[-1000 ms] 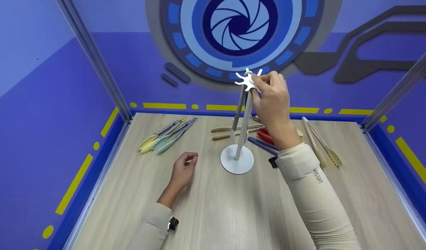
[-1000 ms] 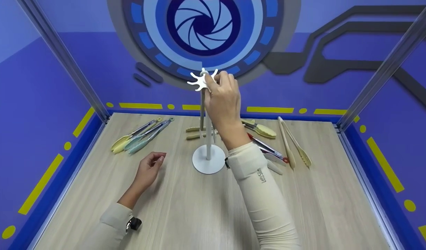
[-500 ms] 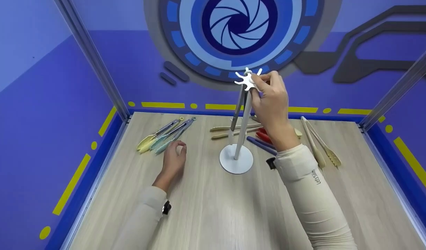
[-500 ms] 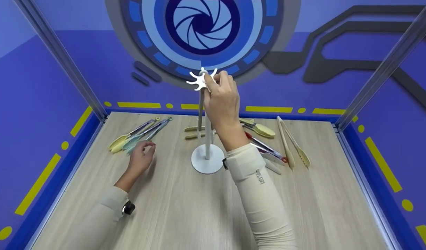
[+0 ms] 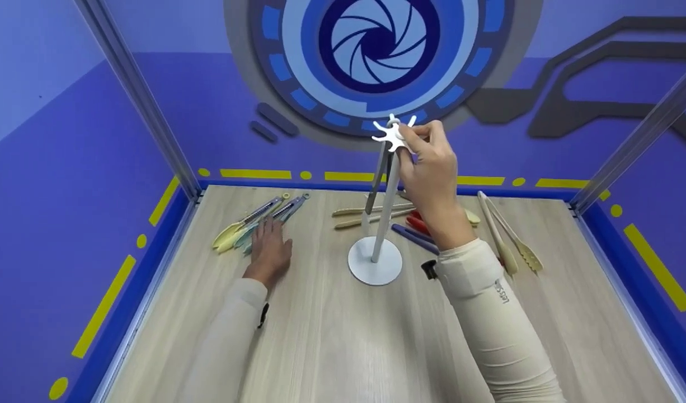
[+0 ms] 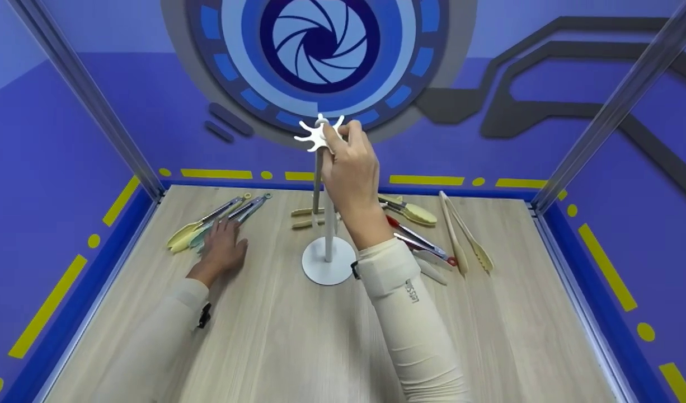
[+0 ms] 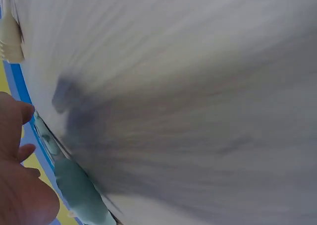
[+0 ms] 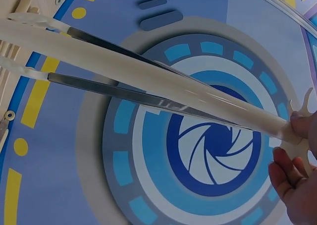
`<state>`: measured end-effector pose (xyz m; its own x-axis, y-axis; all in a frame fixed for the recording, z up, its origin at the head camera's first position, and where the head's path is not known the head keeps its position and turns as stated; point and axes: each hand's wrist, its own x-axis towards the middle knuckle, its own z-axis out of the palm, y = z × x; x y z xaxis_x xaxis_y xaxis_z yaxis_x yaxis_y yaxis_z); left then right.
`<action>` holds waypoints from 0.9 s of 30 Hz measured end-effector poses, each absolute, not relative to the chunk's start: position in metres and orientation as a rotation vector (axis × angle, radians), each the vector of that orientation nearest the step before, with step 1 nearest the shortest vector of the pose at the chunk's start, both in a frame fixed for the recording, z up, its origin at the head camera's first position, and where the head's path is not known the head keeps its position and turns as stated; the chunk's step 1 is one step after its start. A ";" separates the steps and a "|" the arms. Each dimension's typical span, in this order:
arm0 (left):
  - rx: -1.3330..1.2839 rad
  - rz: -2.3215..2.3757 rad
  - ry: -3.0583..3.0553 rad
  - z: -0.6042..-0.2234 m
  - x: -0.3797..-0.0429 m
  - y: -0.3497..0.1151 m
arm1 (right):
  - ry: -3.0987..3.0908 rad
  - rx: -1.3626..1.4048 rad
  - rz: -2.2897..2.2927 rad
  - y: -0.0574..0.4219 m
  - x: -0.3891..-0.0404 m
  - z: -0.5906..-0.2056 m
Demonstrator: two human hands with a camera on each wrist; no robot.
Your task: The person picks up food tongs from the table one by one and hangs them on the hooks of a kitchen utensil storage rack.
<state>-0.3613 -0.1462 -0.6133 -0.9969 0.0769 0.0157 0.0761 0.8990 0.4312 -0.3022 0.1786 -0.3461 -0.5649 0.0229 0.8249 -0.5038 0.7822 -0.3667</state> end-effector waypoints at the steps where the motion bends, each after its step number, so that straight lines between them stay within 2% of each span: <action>1: 0.108 0.674 3.050 -0.613 -0.363 -0.148 | -2.067 0.360 0.734 0.178 -0.302 -0.346; 27: -0.064 0.450 3.177 -0.618 -0.382 -0.158 | -2.071 0.327 0.774 0.177 -0.301 -0.347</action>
<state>-0.3823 -0.1579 -0.6182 -0.9969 -0.0489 0.0619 -0.0298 0.9600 0.2784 -0.3007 0.1774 -0.3470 -0.5817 0.0534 0.8116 -0.4917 0.7718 -0.4032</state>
